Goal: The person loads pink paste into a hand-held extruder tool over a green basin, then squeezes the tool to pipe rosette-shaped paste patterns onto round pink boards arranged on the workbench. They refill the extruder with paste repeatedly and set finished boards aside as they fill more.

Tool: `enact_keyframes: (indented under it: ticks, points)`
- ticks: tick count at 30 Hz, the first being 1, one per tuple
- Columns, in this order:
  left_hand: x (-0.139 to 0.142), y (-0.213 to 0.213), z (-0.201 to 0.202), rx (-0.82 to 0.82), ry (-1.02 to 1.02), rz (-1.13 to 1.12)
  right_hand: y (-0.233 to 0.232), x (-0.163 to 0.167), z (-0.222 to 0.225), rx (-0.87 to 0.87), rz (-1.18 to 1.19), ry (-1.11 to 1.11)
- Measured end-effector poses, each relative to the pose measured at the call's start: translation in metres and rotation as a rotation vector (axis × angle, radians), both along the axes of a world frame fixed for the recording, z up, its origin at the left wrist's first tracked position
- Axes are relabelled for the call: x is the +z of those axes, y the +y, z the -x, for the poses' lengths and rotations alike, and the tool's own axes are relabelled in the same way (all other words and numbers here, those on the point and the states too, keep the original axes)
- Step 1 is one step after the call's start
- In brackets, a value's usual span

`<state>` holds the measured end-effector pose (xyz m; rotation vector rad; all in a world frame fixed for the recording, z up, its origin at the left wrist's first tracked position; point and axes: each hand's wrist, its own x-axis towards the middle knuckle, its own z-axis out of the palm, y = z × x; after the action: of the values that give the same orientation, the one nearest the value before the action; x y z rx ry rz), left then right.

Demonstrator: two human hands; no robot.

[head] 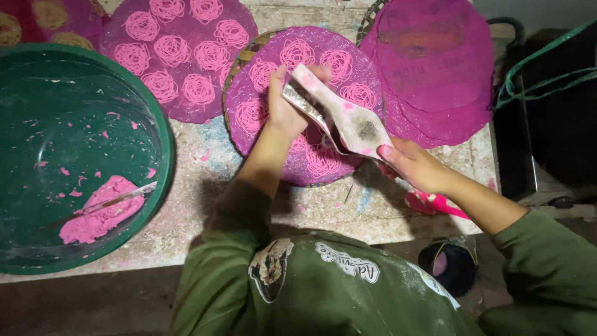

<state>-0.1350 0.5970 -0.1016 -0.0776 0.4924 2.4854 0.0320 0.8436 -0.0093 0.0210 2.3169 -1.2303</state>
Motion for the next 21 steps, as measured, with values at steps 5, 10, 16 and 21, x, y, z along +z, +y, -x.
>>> enact_keyframes:
  ticks: [5, 10, 16, 21]
  points:
    - [-0.054, -0.006, -0.031, -0.441, 0.241, 0.776, 0.013, -0.016, -0.002, 0.043, 0.101, 0.047]
    - [-0.065, -0.027, -0.061, -0.330, 0.410, 0.974, 0.017, -0.040, -0.005, -0.029, 0.107, 0.168]
    - [-0.008, -0.061, -0.087, 0.100, 1.034, 1.429, 0.051, -0.037, -0.019, -0.101, 0.186, 0.061]
    - [0.022, 0.011, -0.051, -0.113, 0.196, -0.265, 0.054, -0.013, -0.034, -0.152, 0.349, -0.360]
